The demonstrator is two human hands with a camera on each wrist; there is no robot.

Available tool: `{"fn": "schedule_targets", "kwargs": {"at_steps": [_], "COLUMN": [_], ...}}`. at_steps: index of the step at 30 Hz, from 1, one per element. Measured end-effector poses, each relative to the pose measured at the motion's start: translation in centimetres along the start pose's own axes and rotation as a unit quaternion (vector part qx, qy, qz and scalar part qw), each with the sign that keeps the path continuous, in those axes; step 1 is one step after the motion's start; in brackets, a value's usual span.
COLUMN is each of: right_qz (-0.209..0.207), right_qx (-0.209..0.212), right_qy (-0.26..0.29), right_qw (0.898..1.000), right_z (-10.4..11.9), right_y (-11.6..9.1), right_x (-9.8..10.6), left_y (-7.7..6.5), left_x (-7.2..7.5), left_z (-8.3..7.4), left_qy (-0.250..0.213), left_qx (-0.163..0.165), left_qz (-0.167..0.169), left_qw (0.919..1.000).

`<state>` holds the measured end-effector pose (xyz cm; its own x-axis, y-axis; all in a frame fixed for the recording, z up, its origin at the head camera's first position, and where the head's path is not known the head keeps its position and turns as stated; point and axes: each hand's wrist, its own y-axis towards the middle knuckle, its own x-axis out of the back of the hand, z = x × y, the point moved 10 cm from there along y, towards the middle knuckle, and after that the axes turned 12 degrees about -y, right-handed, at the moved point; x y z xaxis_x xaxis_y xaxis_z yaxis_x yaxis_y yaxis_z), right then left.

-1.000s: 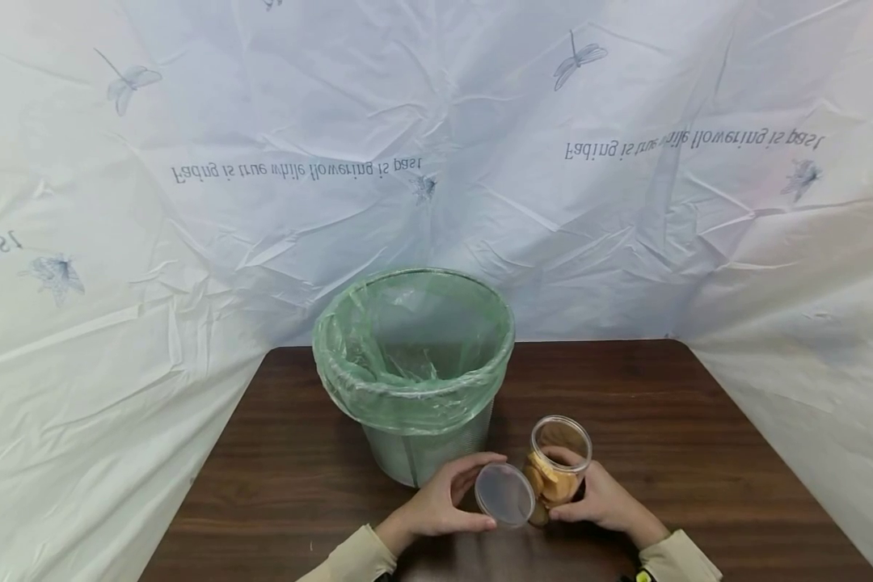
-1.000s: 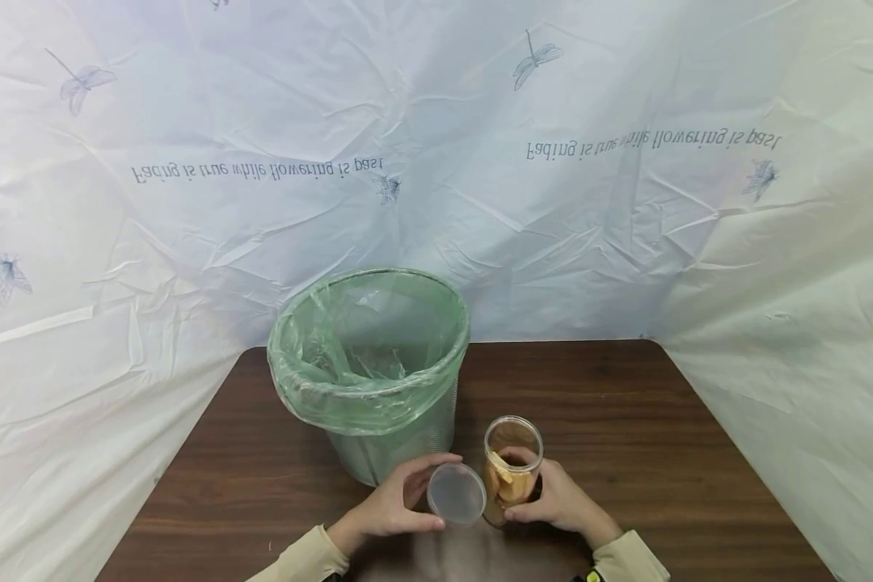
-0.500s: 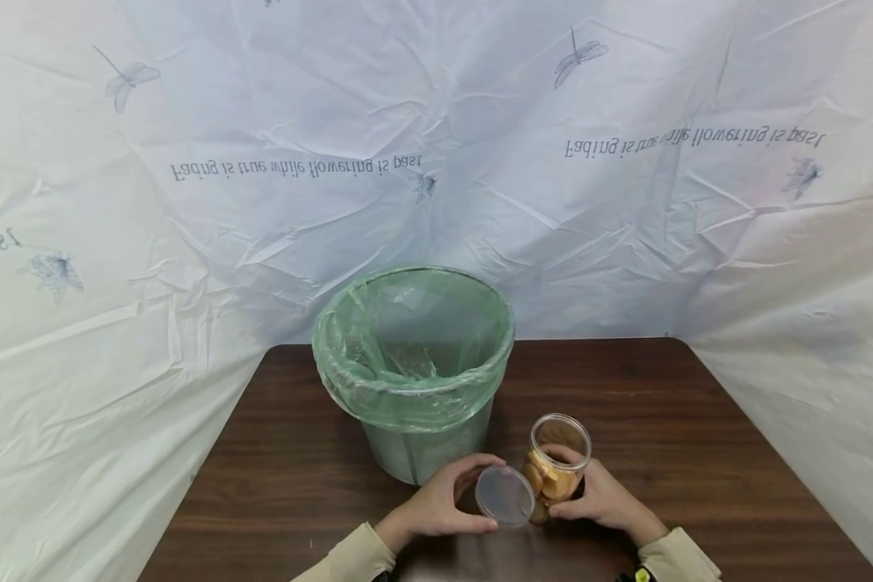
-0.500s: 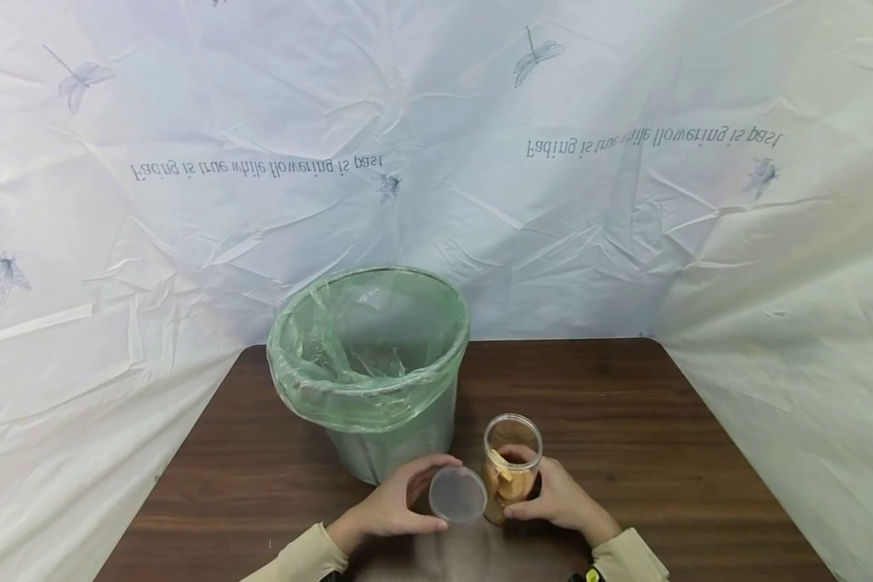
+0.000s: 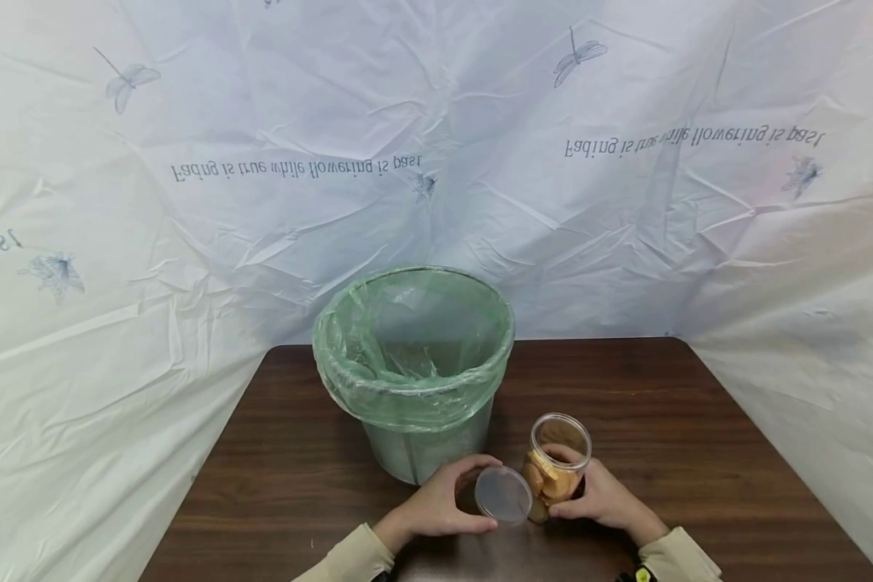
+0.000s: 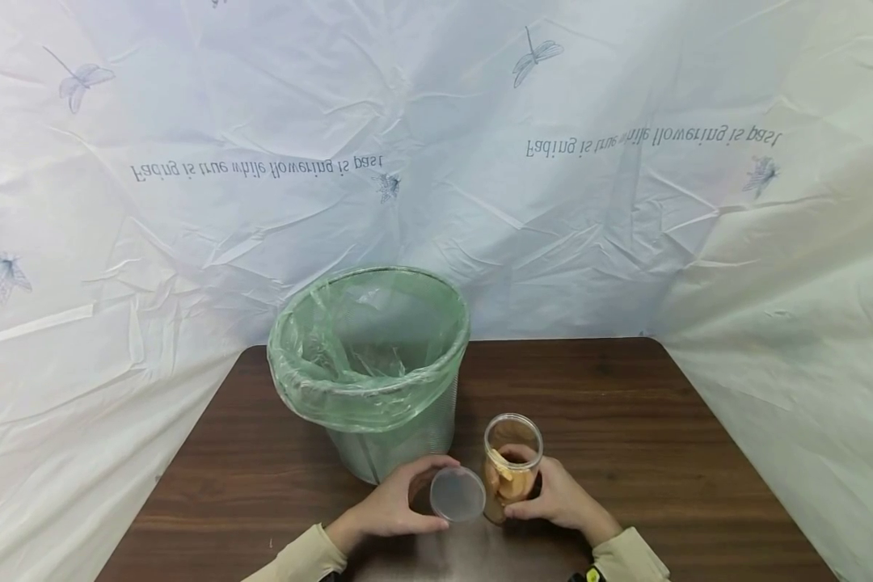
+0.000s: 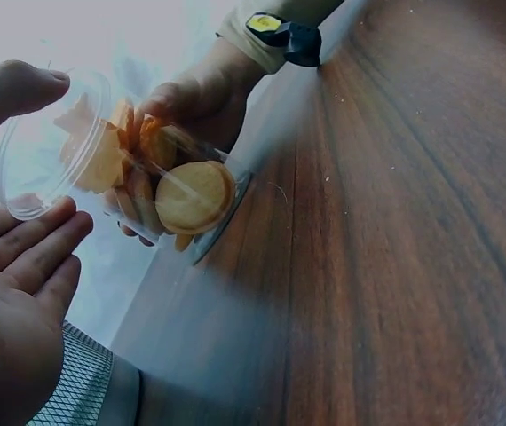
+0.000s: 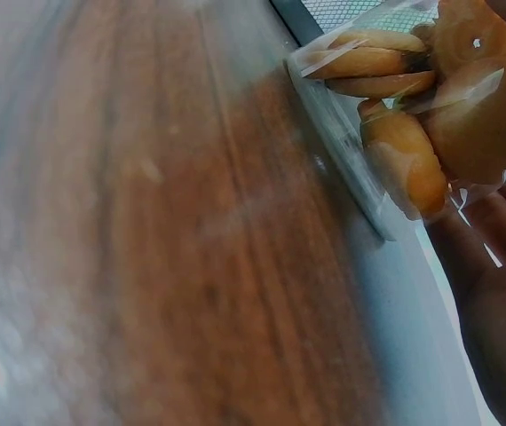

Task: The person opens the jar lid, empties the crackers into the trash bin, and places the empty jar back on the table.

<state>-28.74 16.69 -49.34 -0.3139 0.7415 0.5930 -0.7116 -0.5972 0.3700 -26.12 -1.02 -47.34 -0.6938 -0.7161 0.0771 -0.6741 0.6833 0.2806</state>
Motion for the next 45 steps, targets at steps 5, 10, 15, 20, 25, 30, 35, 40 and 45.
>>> {"fn": "schedule_targets", "kwargs": {"at_steps": [5, 10, 15, 20, 25, 30, 35, 40, 45], "right_qz": [0.005, 0.009, 0.008, 0.004, 0.0, 0.003, 0.003, 0.0, 0.001], "right_qx": [0.001, -0.021, -0.031, -0.016, -0.002, -0.019, -0.036, -0.027, -0.032], "right_qy": [0.009, 0.013, 0.004, 0.008, 0.006, 0.004, 0.003, 0.004, -0.005], "right_qw": [1.0, 1.0, 0.999, 1.0, 1.0, 1.0, 0.999, 1.0, 0.999], "right_z": [0.0, -0.5, -0.9, -0.6, -0.4, -0.8, -1.1, -0.9, -1.0], "right_y": [0.0, -0.2, -0.3, -0.3, -0.2, -0.3, -0.4, -0.3, -0.2], "right_x": [-0.1, -0.2, -0.1, -0.1, -0.1, -0.1, -0.1, -0.1, -0.1], "left_y": [0.0, -0.1, -0.1, -0.2, -0.3, -0.3, -0.4, -0.4, -0.4], "left_x": [0.2, 0.4, 0.4, 0.4, 0.3, 0.3, 0.2, 0.3, 0.1], "left_z": [0.2, 0.8, 1.1, 1.1, 1.4, 1.4, 1.4, 1.4, 1.3], "left_qy": [0.034, 0.05, 0.061, 0.086, 0.102, 0.109, 0.116, 0.136, 0.146], "left_qx": [-0.001, 0.015, 0.026, 0.028, 0.028, 0.03, 0.037, 0.035, 0.031], "left_qz": [-0.017, -0.033, -0.037, -0.037, -0.035, -0.033, -0.026, -0.027, -0.024], "left_qw": [0.9993, 0.9981, 0.9971, 0.9952, 0.9938, 0.993, 0.9922, 0.9897, 0.9886]}}
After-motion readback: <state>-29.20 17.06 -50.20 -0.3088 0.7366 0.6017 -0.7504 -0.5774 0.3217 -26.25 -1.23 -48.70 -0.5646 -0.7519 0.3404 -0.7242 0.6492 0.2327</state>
